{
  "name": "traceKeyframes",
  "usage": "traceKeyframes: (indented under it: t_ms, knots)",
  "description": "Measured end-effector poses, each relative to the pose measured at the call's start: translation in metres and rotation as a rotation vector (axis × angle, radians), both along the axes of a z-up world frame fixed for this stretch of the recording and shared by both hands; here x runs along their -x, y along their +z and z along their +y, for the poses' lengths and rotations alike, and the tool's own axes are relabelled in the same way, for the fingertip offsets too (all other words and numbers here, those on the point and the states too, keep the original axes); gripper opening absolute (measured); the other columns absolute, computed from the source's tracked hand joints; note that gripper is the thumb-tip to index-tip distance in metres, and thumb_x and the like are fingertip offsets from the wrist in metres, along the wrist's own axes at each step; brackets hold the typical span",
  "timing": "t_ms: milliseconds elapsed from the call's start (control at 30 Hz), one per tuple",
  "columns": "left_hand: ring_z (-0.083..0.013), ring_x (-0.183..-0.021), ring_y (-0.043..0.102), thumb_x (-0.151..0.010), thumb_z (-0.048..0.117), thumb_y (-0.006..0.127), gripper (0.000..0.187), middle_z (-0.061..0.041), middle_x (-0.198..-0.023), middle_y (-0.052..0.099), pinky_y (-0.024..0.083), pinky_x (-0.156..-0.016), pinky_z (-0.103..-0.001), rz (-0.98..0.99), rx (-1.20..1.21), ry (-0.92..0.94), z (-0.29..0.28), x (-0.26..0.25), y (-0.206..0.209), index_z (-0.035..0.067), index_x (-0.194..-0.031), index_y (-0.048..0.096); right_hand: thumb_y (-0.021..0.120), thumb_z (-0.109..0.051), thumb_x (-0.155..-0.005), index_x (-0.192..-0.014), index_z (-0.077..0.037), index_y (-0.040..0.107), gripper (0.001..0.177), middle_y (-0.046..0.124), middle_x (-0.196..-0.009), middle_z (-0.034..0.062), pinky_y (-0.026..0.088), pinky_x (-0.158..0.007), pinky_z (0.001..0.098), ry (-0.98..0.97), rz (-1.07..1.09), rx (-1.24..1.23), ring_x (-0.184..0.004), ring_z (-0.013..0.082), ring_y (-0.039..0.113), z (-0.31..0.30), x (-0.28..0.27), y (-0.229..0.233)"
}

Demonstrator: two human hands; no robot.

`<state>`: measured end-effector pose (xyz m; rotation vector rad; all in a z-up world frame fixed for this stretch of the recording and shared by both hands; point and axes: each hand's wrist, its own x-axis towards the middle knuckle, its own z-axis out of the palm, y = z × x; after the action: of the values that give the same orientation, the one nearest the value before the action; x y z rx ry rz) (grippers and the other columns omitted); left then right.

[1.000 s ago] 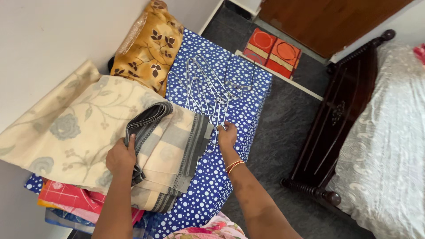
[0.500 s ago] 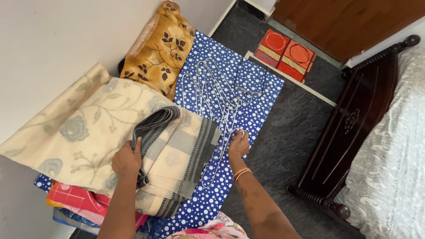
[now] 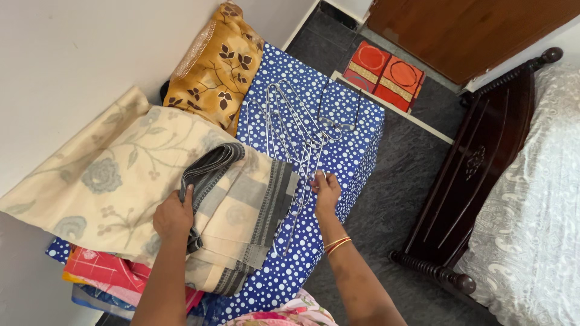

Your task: The person folds several pieces of fabric, places them on hangers, and hangs them on a wall-mounted rack. The person handles multiple fabrics and hangers one at a time, arranging them in a row.

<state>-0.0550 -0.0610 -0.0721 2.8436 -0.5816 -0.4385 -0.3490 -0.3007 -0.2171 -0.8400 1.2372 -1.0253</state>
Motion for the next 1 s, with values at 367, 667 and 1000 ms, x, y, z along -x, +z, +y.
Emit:
traceKeyframes:
  t_ms: [367, 667, 1000]
  knots:
    - [-0.0408, -0.099, 0.07, -0.102, 0.062, 0.047, 0.059, -0.022, -0.101, 0.075, 0.054, -0.088, -0.051, 0.018, 0.009, -0.03, 0.003, -0.005, 0.0, 0.014, -0.121, 0.074, 0.071, -0.039, -0.091, -0.127, -0.017, 0.07, 0.042, 0.062, -0.127, 0.0095, 0.035, -0.101, 0.0576, 0.297, 1.178, 0.392, -0.123, 0.0338, 0.05, -0.024, -0.047, 0.065]
    - [-0.0407, -0.101, 0.069, -0.1, 0.062, 0.047, 0.06, -0.022, -0.103, 0.074, 0.053, -0.09, -0.051, 0.094, 0.051, -0.057, 0.004, -0.021, -0.007, 0.012, -0.121, 0.074, 0.067, -0.032, -0.09, -0.107, -0.015, 0.075, 0.026, 0.072, -0.118, 0.0094, 0.041, -0.103, 0.0526, 0.346, 1.186, 0.148, -0.115, 0.0329, 0.063, -0.053, -0.072, 0.062]
    - [-0.042, -0.098, 0.069, -0.098, 0.063, 0.05, 0.063, -0.025, -0.098, 0.074, 0.052, -0.09, -0.05, 0.132, 0.103, -0.053, 0.005, -0.026, -0.004, 0.008, -0.114, 0.076, 0.071, -0.034, -0.087, -0.122, -0.019, 0.069, 0.038, 0.066, -0.116, 0.0045, 0.037, -0.099, 0.0548, 0.347, 1.121, 0.286, -0.114, 0.0278, 0.059, -0.043, -0.077, 0.046]
